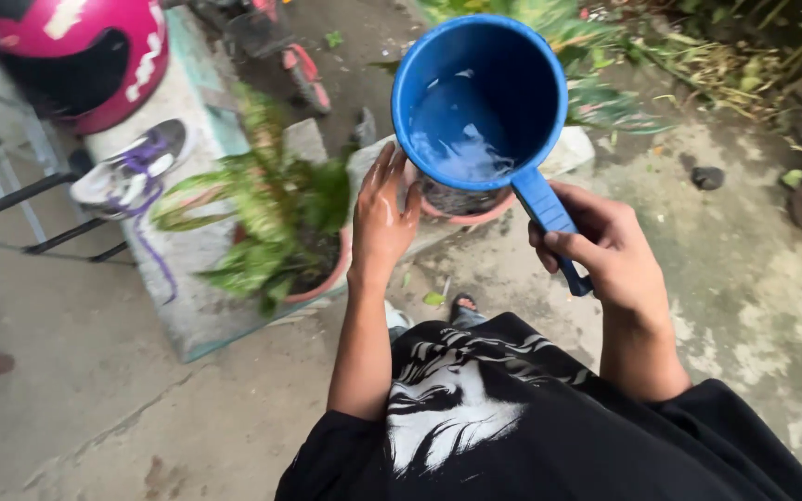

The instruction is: Watering various potted plants in an outdoor garden area using a water dipper.

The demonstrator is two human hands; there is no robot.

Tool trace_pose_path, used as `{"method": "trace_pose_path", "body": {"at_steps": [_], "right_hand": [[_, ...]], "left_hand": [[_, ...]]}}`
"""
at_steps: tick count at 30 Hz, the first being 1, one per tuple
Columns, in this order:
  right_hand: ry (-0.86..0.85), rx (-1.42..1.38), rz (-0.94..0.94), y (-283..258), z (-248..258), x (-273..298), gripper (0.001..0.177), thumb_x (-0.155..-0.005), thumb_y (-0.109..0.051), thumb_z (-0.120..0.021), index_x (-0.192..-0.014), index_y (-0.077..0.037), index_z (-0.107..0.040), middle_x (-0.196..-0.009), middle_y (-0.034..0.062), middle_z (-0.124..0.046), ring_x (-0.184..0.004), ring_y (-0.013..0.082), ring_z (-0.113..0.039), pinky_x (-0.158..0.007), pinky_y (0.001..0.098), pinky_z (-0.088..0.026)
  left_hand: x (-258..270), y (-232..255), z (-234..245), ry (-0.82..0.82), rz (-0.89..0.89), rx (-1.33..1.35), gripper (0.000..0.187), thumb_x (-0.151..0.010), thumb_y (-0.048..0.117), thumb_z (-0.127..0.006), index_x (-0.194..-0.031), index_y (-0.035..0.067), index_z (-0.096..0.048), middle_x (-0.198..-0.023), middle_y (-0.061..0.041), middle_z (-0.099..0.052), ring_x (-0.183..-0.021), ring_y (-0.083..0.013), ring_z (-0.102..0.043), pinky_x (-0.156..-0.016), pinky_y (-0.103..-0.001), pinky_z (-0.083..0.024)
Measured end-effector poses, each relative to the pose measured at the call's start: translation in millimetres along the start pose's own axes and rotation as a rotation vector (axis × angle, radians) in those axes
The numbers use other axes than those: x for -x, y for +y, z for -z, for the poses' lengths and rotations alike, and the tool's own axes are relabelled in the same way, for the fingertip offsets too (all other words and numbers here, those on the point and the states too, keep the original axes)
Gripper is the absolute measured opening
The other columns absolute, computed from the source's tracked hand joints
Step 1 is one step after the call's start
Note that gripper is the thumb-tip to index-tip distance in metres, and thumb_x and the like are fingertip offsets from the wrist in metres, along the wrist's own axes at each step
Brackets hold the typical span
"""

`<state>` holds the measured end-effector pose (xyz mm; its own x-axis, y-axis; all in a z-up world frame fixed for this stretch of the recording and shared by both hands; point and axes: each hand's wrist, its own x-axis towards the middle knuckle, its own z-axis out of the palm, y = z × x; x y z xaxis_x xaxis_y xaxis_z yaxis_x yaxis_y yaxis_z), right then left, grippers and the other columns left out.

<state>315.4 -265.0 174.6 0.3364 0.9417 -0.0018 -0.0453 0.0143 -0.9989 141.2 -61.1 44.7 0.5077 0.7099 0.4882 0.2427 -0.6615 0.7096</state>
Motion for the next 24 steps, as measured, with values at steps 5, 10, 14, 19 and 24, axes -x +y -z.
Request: {"method": "trace_pose_path", "body": {"at_steps": [5,10,14,19,24], "right_hand": [[0.044,0.040,0.019,-4,67,10,0.054,-0.086,0.005,-0.059,-0.140,0.011,-0.058,-0.092,0.0106,-0.066,-0.071,0.0146,-0.060,-0.064,0.0276,-0.051],[0.132,0.121,0.001,-5,112,14,0.050,-0.087,0.004,-0.060,-0.136,0.010,-0.059,-0.091,0.0099,-0.066,-0.070,0.0141,-0.061,-0.064,0.0277,-0.052],[0.166,0.208,-0.003,-6,128,9,0.050,-0.089,0.004,-0.062,-0.138,0.008,-0.059,-0.089,0.0067,-0.065,-0.071,0.0117,-0.060,-0.064,0.0268,-0.051],[0.170,0.395,-0.007,-7,126,-4,0.046,-0.092,0.001,-0.065,-0.138,0.005,-0.060,-0.082,0.0041,-0.062,-0.068,0.0097,-0.058,-0.060,0.0262,-0.050],[0.219,0.693,0.016,-11,106,-22,0.051,-0.089,-0.007,-0.071,-0.137,0.003,-0.057,-0.078,0.0108,-0.067,-0.066,0.0131,-0.064,-0.059,0.0301,-0.052]], "left_hand": [[-12,36,-57,-0.044,-0.012,0.015,0.048,-0.095,0.012,-0.067,-0.140,0.000,-0.057,-0.144,-0.025,-0.057,-0.132,-0.0442,-0.056,-0.110,-0.050,-0.045],[-22,73,-92,-0.142,0.039,0.082,0.039,-0.095,0.011,-0.065,-0.132,0.000,-0.063,-0.133,-0.022,-0.065,-0.123,-0.0433,-0.062,-0.108,-0.047,-0.050],[-34,91,-113,-0.181,-0.023,0.181,0.040,-0.095,0.013,-0.066,-0.131,-0.003,-0.062,-0.133,-0.026,-0.063,-0.122,-0.0454,-0.061,-0.105,-0.046,-0.050],[-46,66,-128,-0.210,-0.014,0.135,0.041,-0.094,0.013,-0.066,-0.131,-0.006,-0.061,-0.133,-0.027,-0.062,-0.120,-0.0463,-0.061,-0.103,-0.047,-0.050],[-60,27,-139,-0.226,0.030,-0.008,0.037,-0.091,0.015,-0.068,-0.123,-0.004,-0.065,-0.123,-0.026,-0.065,-0.108,-0.0469,-0.064,-0.092,-0.050,-0.053]]}}
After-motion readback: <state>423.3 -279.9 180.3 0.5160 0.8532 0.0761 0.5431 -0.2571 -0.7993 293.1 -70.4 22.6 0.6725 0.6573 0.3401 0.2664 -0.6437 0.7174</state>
